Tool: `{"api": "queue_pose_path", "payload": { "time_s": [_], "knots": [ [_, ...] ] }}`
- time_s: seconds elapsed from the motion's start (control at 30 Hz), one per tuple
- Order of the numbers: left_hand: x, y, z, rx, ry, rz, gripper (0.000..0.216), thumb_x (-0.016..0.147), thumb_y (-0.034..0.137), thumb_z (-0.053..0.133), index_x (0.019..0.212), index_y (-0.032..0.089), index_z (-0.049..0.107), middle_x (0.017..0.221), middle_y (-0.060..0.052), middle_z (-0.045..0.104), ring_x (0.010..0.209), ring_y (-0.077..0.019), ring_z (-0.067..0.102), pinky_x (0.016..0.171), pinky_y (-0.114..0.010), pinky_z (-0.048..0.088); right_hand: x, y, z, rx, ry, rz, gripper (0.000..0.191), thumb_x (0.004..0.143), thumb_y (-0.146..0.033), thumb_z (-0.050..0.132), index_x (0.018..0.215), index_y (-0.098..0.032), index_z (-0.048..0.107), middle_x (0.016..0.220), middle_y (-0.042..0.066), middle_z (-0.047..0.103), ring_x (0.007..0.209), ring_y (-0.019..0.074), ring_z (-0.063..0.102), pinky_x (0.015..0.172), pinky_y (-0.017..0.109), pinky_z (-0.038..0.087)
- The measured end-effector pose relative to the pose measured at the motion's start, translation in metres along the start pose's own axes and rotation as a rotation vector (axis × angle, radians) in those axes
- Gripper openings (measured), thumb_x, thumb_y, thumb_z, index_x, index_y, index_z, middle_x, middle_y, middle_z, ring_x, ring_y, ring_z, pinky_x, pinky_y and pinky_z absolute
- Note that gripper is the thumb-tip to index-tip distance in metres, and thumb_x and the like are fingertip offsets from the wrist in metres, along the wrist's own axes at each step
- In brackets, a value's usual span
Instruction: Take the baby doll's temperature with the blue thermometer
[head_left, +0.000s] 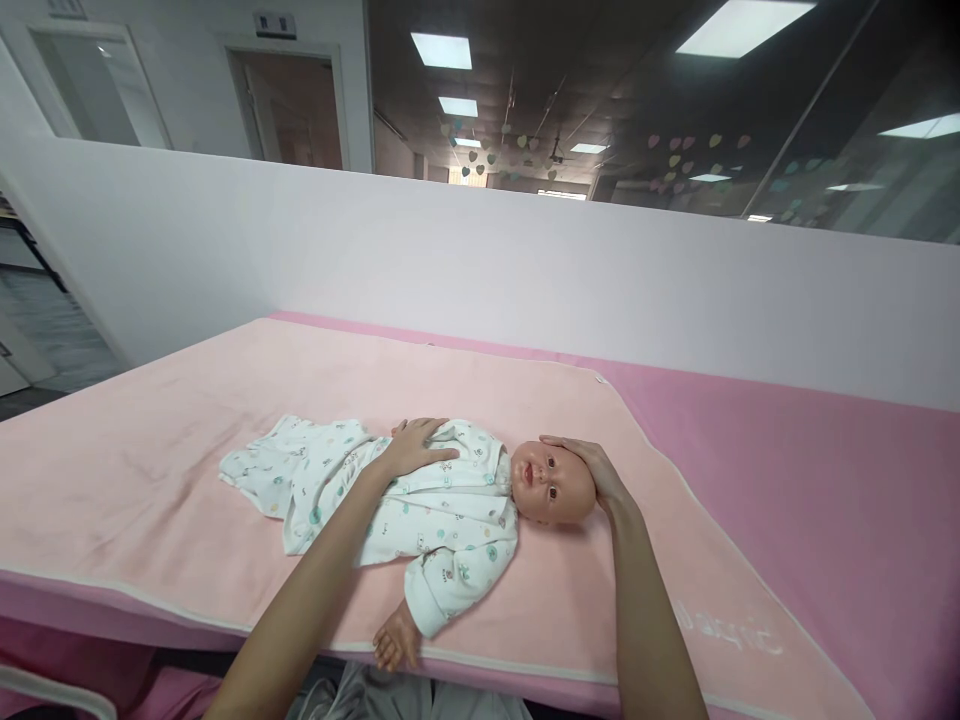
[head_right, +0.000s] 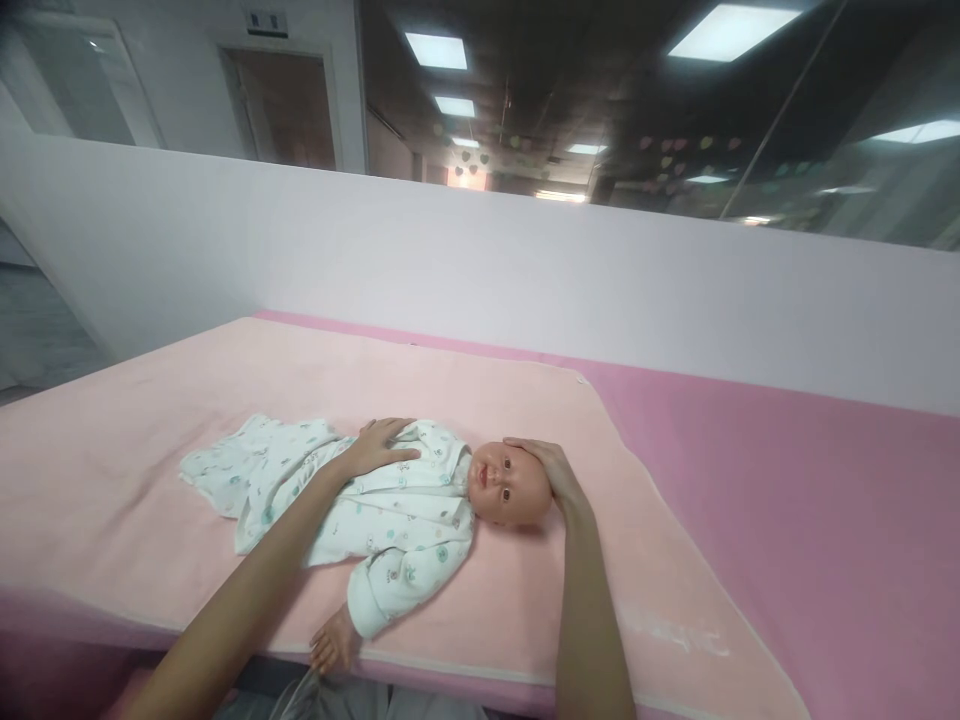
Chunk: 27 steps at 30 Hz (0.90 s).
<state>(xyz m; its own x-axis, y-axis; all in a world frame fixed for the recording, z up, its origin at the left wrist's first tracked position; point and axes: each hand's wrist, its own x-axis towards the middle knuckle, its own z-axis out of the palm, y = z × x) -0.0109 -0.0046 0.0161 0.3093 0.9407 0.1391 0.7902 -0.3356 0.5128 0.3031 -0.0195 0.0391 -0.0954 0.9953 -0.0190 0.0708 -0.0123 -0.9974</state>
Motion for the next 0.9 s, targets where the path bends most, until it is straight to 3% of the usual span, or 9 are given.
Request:
{"api": "queue_pose_path", "payload": {
  "time_s": [0.17, 0.33, 0.5, 0.7, 0.9],
  "knots": [
    [-0.0001, 0.0002, 0.0006, -0.008, -0.002, 0.009, 0.071, 0.07, 0.07, 0.043, 0.129, 0.029, 0.039, 0.131, -0.004, 0.044, 0.121, -0.0285, 0.034, 0.103, -0.046, 0.018, -0.0002, 0.0018, -0.0008, 0.036, 0.051, -0.051, 0.036, 0.066, -0.04, 0.064, 0.095, -0.021, 0.068, 0.112, 0.005, 0.061, 0.109, 0.0229, 0.052, 0.093, 0.034, 0.041],
    [0.0001, 0.0001, 0.0003, -0.002, -0.007, -0.004, 0.071, 0.071, 0.069, 0.043, 0.129, 0.029, 0.039, 0.133, -0.004, 0.043, 0.122, -0.029, 0.033, 0.103, -0.045, 0.017, -0.0015, 0.0009, -0.0006, -0.019, -0.017, -0.005, 0.038, 0.066, -0.048, 0.062, 0.085, -0.016, 0.07, 0.101, 0.007, 0.066, 0.098, 0.0248, 0.058, 0.088, 0.034, 0.043],
    [-0.0005, 0.0001, -0.0003, -0.001, -0.005, -0.001, 0.07, 0.071, 0.068, 0.043, 0.129, 0.03, 0.039, 0.132, -0.004, 0.044, 0.122, -0.029, 0.034, 0.103, -0.044, 0.018, -0.0007, 0.0007, 0.001, 0.027, 0.043, -0.014, 0.035, 0.065, -0.043, 0.064, 0.089, -0.018, 0.069, 0.107, 0.005, 0.064, 0.104, 0.0231, 0.055, 0.089, 0.032, 0.043],
    [0.0004, -0.0004, 0.0002, 0.009, -0.007, -0.003, 0.069, 0.072, 0.067, 0.043, 0.129, 0.029, 0.039, 0.133, -0.004, 0.043, 0.122, -0.0285, 0.034, 0.103, -0.043, 0.019, -0.0005, 0.0029, -0.0012, -0.018, -0.008, -0.001, 0.037, 0.067, -0.046, 0.062, 0.087, -0.016, 0.069, 0.102, 0.006, 0.066, 0.098, 0.0236, 0.058, 0.087, 0.033, 0.044],
    [0.0002, 0.0003, -0.0007, -0.005, -0.014, -0.001, 0.07, 0.071, 0.068, 0.043, 0.129, 0.029, 0.039, 0.132, -0.004, 0.043, 0.122, -0.0289, 0.033, 0.103, -0.044, 0.018, 0.0003, 0.0028, -0.0011, 0.034, 0.053, -0.02, 0.037, 0.068, -0.044, 0.063, 0.097, -0.022, 0.067, 0.119, 0.003, 0.057, 0.114, 0.0214, 0.049, 0.094, 0.03, 0.039]
  ]
}}
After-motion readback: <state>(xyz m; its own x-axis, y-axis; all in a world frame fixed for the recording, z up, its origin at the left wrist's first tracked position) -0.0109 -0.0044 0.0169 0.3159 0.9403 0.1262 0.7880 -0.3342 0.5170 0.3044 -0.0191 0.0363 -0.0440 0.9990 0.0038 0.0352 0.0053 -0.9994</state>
